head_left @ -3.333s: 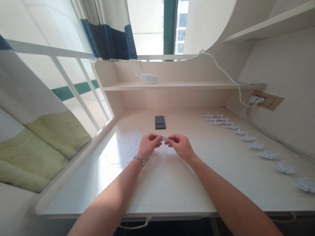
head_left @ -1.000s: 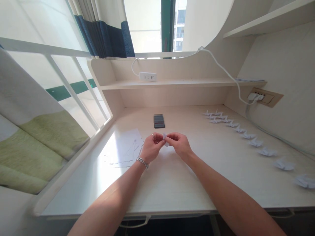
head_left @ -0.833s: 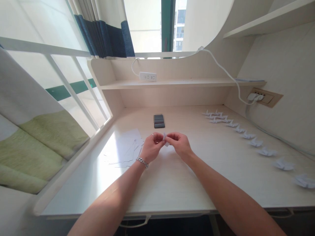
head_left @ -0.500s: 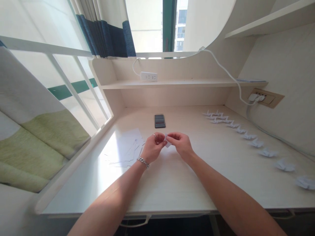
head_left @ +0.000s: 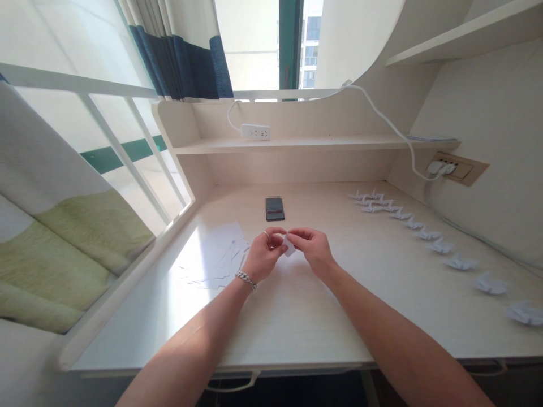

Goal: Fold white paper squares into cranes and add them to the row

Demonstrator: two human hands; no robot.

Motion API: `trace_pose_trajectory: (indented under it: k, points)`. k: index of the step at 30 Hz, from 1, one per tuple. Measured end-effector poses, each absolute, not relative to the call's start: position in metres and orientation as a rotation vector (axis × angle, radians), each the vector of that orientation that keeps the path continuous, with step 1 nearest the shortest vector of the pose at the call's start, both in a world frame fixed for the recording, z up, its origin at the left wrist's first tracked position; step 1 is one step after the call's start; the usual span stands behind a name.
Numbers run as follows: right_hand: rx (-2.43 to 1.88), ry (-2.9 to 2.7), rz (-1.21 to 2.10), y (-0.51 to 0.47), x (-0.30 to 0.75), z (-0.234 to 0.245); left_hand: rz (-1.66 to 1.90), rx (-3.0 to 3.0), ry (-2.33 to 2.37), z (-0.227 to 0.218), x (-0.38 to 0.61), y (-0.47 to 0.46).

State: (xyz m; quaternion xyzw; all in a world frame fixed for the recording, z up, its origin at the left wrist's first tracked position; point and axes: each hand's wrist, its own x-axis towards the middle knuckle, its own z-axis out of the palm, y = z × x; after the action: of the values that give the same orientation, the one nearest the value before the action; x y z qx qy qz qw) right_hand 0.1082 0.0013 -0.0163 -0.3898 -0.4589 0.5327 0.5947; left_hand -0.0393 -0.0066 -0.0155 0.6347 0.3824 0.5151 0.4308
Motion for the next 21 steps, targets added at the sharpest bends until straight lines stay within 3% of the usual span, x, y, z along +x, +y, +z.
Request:
trace_pose_trajectory:
  k: [21]
  points:
    - [-0.899, -1.147, 1.124, 0.0057, 0.1111, -0.0176, 1.199, 1.611, 1.043, -0.0160, -0.0380, -0.0079]
